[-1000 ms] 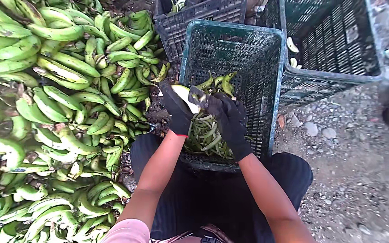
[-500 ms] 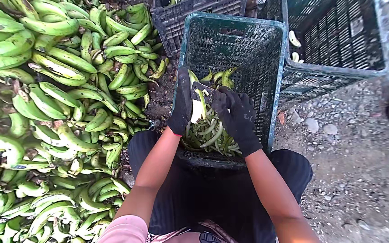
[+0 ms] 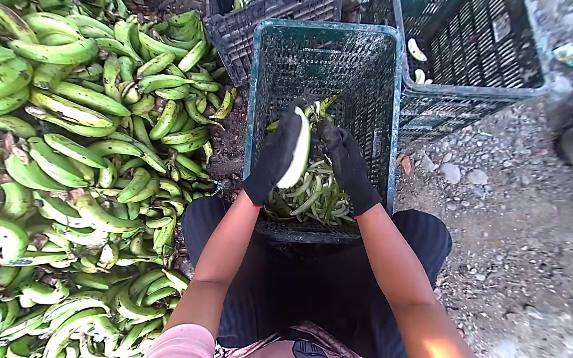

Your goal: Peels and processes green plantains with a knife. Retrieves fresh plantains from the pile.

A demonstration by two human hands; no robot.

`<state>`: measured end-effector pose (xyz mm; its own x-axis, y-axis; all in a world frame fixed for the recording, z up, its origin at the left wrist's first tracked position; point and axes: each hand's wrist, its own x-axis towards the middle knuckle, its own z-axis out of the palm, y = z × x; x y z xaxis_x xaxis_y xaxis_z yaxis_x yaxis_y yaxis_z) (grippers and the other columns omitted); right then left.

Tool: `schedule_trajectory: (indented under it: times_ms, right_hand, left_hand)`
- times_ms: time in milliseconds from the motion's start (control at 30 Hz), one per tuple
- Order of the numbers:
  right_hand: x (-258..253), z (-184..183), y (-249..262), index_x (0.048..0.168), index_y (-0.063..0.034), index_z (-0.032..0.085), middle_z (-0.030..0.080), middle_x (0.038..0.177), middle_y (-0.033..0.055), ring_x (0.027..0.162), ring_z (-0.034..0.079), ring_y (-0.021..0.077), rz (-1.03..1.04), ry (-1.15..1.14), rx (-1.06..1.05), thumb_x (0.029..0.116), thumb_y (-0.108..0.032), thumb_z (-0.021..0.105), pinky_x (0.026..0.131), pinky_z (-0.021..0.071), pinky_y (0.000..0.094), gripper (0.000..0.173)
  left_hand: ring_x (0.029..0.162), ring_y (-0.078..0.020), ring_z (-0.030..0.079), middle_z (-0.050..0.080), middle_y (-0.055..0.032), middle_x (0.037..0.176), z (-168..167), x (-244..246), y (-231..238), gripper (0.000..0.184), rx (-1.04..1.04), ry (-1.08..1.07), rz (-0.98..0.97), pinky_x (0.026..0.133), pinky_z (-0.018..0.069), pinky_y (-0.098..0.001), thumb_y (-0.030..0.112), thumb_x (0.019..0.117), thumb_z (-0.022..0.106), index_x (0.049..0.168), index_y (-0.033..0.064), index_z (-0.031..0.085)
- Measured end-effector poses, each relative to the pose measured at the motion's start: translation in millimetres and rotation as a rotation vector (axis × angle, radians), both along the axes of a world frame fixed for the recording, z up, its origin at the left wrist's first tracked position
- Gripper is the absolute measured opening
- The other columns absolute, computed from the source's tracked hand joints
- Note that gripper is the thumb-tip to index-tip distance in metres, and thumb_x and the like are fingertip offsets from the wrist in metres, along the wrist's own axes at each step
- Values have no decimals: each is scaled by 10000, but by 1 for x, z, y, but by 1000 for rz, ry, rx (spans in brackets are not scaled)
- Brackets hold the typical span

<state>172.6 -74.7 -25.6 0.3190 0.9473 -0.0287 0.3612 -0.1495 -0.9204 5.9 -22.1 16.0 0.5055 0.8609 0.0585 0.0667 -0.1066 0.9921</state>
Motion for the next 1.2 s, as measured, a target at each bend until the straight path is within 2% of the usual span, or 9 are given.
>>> schedule_trajectory:
  times_ms: [100,167,200,267,433,633,867,1000,1200]
  right_hand:
    - [-4,-3,-7,1413,-112,598,621,1335,208,1260,571,372,16,-315,93,966,-727,334,1033,436,619,804]
    - [-11,-5,-11,1401,-171,629,635,1267,255,1187,578,475,78,-550,205,870,-865,308,923,432,699,931]
    - [-15,-9,-12,1374,-193,657,656,1224,248,1146,598,477,89,-628,293,839,-907,297,892,436,691,962]
    - [-24,-19,-11,1327,-195,692,673,1177,233,1112,609,464,92,-701,476,841,-903,307,887,434,660,940]
    - [-29,-26,-7,1302,-214,698,682,1178,177,1153,598,396,-36,-814,663,869,-878,336,1004,387,599,871]
    - [-34,0,-20,1356,-261,683,666,1161,224,1082,606,453,52,-646,276,822,-911,329,838,430,666,913]
    - [-35,3,-20,1344,-270,691,675,1134,222,1051,613,457,68,-686,288,843,-819,456,802,418,654,780]
    - [-33,4,-18,1324,-287,701,678,1145,204,1062,616,433,58,-682,279,828,-884,374,831,423,644,842]
    - [-27,13,-15,1398,-288,642,619,1342,215,1265,538,461,141,-450,-90,901,-727,507,938,396,722,677]
  left_hand:
    - [743,-178,684,674,-74,879,1,-5,16,455,-380,-413,239,644,604,-345,386,1115,169,1236,91,494]
    - [784,-176,681,663,-70,864,-3,-17,25,522,-596,-611,260,703,595,-351,467,1101,169,1111,98,538]
    - [724,-154,675,659,-60,819,-4,-20,28,535,-706,-652,244,646,587,-310,502,1086,187,1033,109,546]
    - [605,-126,627,625,-56,767,-8,-28,32,493,-843,-687,203,530,550,-254,469,1083,218,1017,100,539]
    - [599,-136,640,626,-71,777,-13,-39,37,433,-1073,-840,118,530,557,-237,389,1063,273,999,65,553]
    - [616,-154,654,612,-69,781,-1,-26,37,310,-870,-629,394,525,570,-276,349,1087,293,1081,103,482]
    - [569,-137,610,582,-54,738,2,-31,38,350,-862,-636,328,489,530,-243,339,1087,249,1001,101,491]
    - [597,-149,628,595,-61,759,-5,-30,39,351,-841,-611,334,520,552,-267,352,1091,251,1036,102,491]
    - [660,-188,655,623,-78,803,-6,-18,28,358,-561,-364,394,595,587,-353,363,1108,260,1166,84,476]
